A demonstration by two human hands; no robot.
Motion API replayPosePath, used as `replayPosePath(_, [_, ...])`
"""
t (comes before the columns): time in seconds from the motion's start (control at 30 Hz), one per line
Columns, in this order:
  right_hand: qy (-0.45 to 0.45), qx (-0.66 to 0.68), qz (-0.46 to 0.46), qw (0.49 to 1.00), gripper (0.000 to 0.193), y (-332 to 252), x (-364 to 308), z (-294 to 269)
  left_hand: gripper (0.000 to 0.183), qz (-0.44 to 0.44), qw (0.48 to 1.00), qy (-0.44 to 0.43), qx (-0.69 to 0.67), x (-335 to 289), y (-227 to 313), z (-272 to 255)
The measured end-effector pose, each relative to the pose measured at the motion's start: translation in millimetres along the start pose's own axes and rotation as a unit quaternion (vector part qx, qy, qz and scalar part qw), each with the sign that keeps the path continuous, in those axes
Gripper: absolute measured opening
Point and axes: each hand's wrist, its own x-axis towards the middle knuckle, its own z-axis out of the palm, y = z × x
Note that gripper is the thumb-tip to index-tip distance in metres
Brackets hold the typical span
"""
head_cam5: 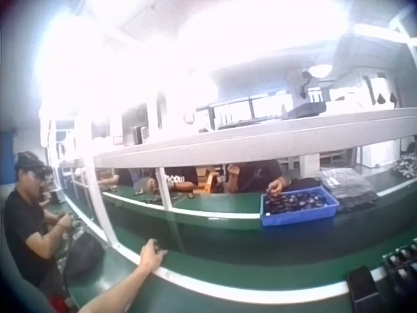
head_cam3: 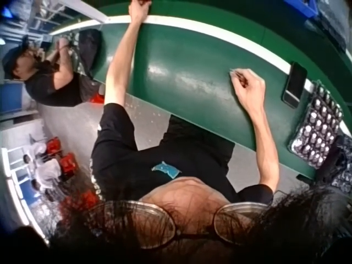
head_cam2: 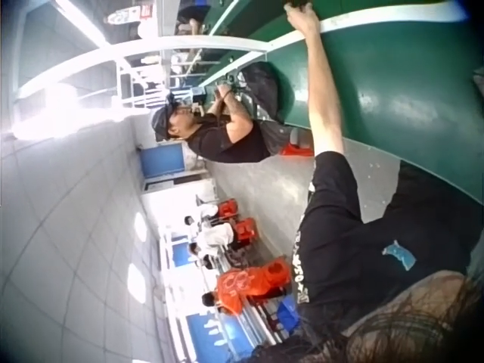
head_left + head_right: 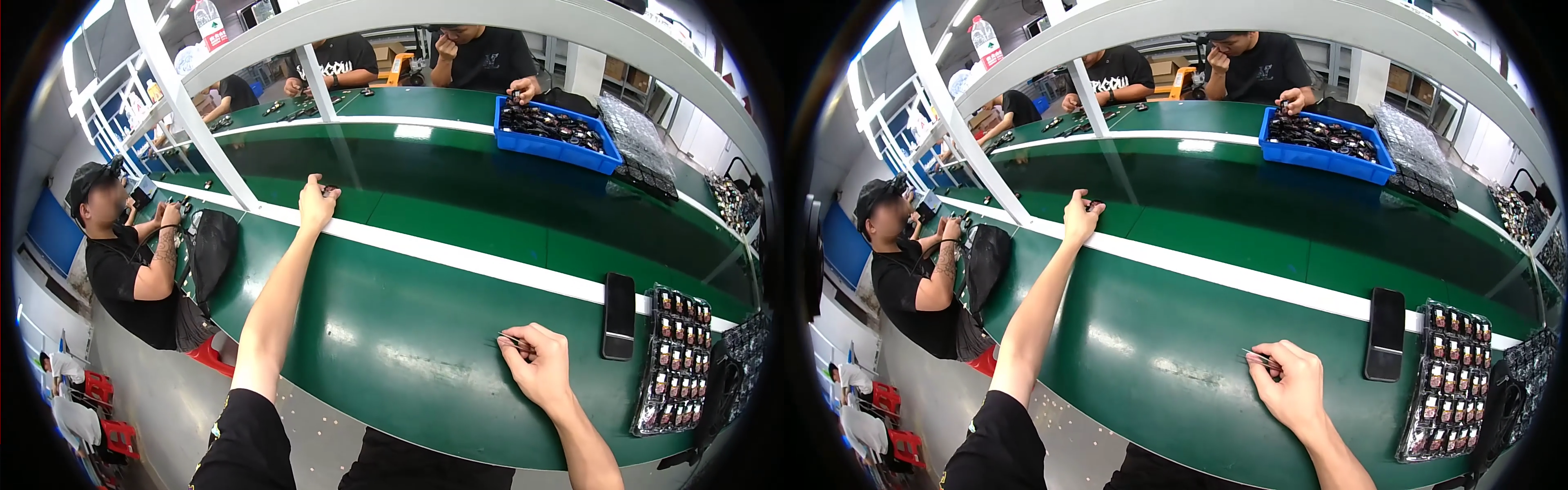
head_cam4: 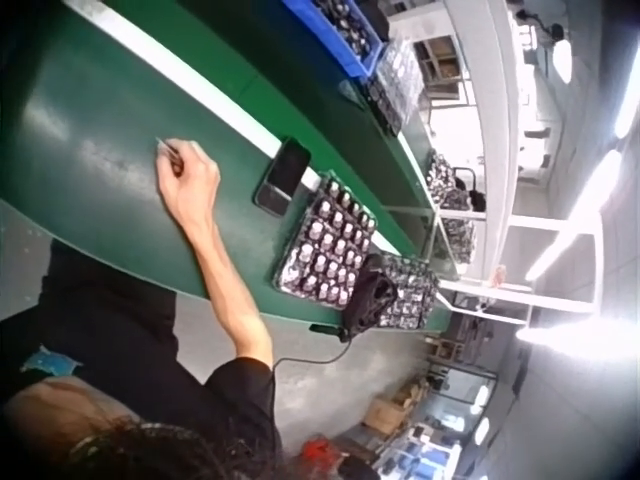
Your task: Inspecting and assembling the internal components of a smartwatch using tweezers at an industrial workbench.
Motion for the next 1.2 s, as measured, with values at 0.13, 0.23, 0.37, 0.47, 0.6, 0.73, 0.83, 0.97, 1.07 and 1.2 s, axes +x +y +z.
replayPosePath(0.13, [0.007, 0.030, 0.022, 0.999, 0.009, 0, -6, -3, 0.059, 0.026, 0.992, -0.060, -0.109, -22, 42, -3])
replayPosePath(0.23, [0.024, 0.050, 0.063, 0.997, 0.013, -3, -4, -5, 0.062, 0.172, 0.942, -0.186, -0.219, -89, 118, -8])
replayPosePath(0.37, [0.020, 0.074, 0.107, 0.991, 0.013, -11, 1, -12, 0.065, 0.315, 0.809, -0.411, -0.278, -197, 197, -36])
replayPosePath(0.47, [-0.002, 0.079, 0.088, 0.993, 0.027, -1, 7, -12, 0.069, 0.352, 0.785, -0.455, -0.228, -223, 216, -51])
replayPosePath(0.6, [0.006, 0.086, 0.051, 0.995, 0.022, 0, 7, -15, 0.072, 0.345, 0.791, -0.438, -0.252, -221, 211, -44])
replayPosePath(0.73, [-0.002, 0.084, 0.044, 0.995, 0.017, 0, 5, -13, 0.063, 0.379, 0.809, -0.403, -0.199, -217, 210, -45])
replayPosePath(0.83, [-0.008, 0.086, 0.056, 0.995, 0.011, 0, 3, -9, 0.057, 0.376, 0.804, -0.416, -0.198, -218, 208, -43])
replayPosePath(0.97, [0.008, 0.106, 0.084, 0.991, 0.006, -1, -3, -6, 0.056, 0.373, 0.798, -0.429, -0.198, -220, 207, -46])
replayPosePath(1.07, [0.015, 0.116, 0.084, 0.990, 0.006, -4, -6, -1, 0.056, 0.384, 0.787, -0.423, -0.234, -222, 206, -47])
replayPosePath(1.2, [0.020, 0.087, 0.064, 0.994, 0.005, -5, -5, -1, 0.056, 0.382, 0.777, -0.443, -0.234, -226, 205, -47])
